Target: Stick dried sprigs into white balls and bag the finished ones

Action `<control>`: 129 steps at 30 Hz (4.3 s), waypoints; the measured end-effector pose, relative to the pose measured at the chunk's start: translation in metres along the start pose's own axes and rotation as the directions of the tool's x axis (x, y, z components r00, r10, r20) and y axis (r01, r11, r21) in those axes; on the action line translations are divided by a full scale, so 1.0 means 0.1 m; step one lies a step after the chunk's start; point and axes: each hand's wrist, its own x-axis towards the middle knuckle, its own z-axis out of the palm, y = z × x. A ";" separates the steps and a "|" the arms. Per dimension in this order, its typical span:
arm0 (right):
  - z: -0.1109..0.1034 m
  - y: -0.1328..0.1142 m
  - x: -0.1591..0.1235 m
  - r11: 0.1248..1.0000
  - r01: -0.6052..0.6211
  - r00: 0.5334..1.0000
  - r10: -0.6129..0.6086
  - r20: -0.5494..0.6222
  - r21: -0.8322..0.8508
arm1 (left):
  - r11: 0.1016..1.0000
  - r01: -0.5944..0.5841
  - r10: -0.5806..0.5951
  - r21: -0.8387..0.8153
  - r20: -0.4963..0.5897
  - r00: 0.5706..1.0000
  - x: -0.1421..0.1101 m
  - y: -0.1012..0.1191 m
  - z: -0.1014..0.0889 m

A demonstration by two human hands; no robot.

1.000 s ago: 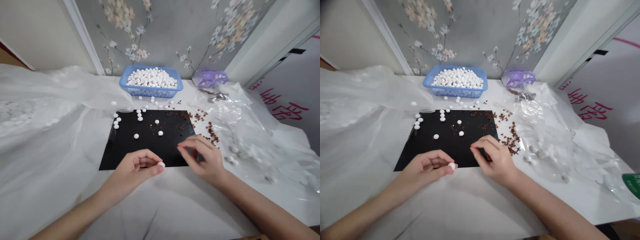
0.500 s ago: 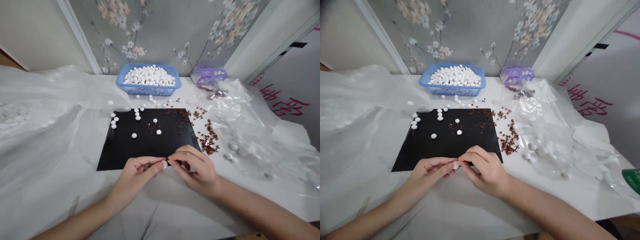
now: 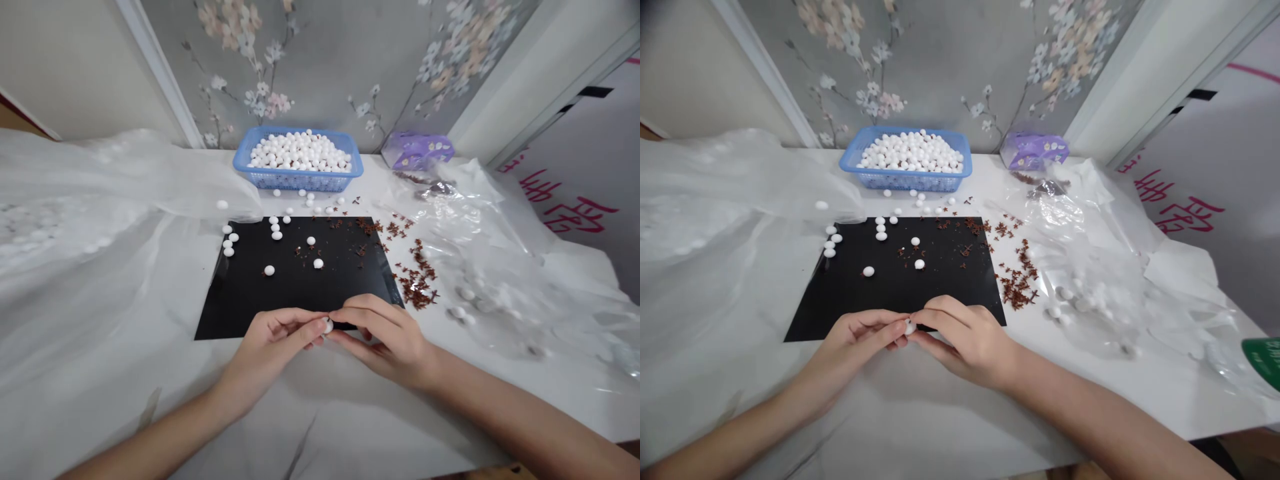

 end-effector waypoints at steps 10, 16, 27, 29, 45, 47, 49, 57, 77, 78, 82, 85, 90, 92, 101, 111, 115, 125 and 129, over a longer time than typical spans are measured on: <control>0.03 0.00 0.00 0.998 0.065 0.998 -0.065 0.011 0.005 | 1.000 -0.019 0.019 0.002 -0.001 1.000 0.02 -0.03 -0.02; 0.04 -0.01 0.03 0.997 0.079 0.997 -0.079 0.012 -0.013 | 1.000 -0.027 0.027 0.001 0.006 1.000 0.03 -0.05 -0.02; -0.43 0.24 0.15 0.904 -0.297 0.945 0.324 0.042 -0.307 | 0.960 -0.098 0.140 0.262 -0.148 0.979 0.17 0.05 -0.28; -0.68 0.41 0.14 0.782 -0.447 0.858 0.512 0.040 -0.434 | 0.870 -0.151 0.267 0.470 -0.191 0.945 0.21 0.07 -0.38; -0.87 0.63 0.15 0.663 -0.528 0.650 0.718 0.251 -0.531 | 0.397 -0.199 0.689 0.896 -0.148 0.709 0.28 0.18 -0.74; -0.85 0.61 0.15 0.680 -0.502 0.693 0.686 0.222 -0.535 | 0.363 -0.130 0.717 0.923 -0.188 0.671 0.31 0.20 -0.86; -0.83 0.56 0.16 0.697 -0.475 0.739 0.647 0.186 -0.538 | 0.303 -0.063 0.724 0.951 -0.186 0.664 0.35 0.19 -0.94; -0.62 0.40 0.17 0.839 -0.344 0.896 0.428 0.119 -0.423 | 0.134 -0.003 0.679 0.991 -0.090 0.729 0.43 0.10 -1.02; -0.06 -0.02 0.05 0.987 -0.052 0.994 0.036 -0.106 -0.154 | 0.998 0.014 -0.014 -0.061 0.003 1.000 0.06 0.00 -0.01; -0.05 -0.03 0.05 0.987 -0.040 0.994 0.024 -0.106 -0.153 | 0.998 0.009 -0.009 -0.059 0.004 1.000 0.06 0.01 -0.02; -0.02 -0.05 0.05 0.994 -0.028 0.993 0.016 -0.117 -0.109 | 0.999 -0.022 0.022 -0.041 0.004 1.000 0.06 0.01 -0.02; -0.01 -0.04 0.04 0.997 -0.042 0.993 0.035 -0.109 -0.063 | 0.999 -0.025 0.025 -0.031 -0.001 1.000 0.06 0.00 -0.02; -0.02 -0.01 0.03 1.000 -0.021 0.997 0.020 -0.073 -0.014 | 0.998 -0.018 0.018 -0.058 -0.005 1.000 0.06 0.00 -0.02; -0.02 -0.01 0.03 0.999 -0.013 0.997 0.010 -0.075 -0.036 | 0.997 -0.006 0.006 -0.074 -0.003 1.000 0.05 0.00 -0.01; 0.03 -0.01 0.03 0.996 0.039 0.992 -0.048 -0.114 -0.076 | 0.995 -0.005 0.005 -0.098 -0.007 1.000 0.06 0.00 0.00; -0.01 -0.01 0.07 0.992 0.063 0.998 -0.064 -0.005 -0.114 | 0.999 -0.032 0.032 -0.038 -0.010 0.999 0.07 -0.01 -0.01; -0.14 0.05 0.11 0.976 0.037 0.997 -0.022 0.070 -0.213 | 0.998 -0.065 0.066 0.027 -0.054 0.996 0.10 0.02 -0.03; -0.76 0.55 0.18 0.524 -0.554 0.675 0.738 0.020 -0.647 | 0.457 -0.347 0.584 0.819 0.019 0.812 0.14 -0.05 -0.20; -0.70 0.55 0.20 0.436 -0.631 0.535 0.843 0.047 -0.641 | 0.138 -0.397 0.678 0.907 0.206 0.706 0.17 -0.13 -0.24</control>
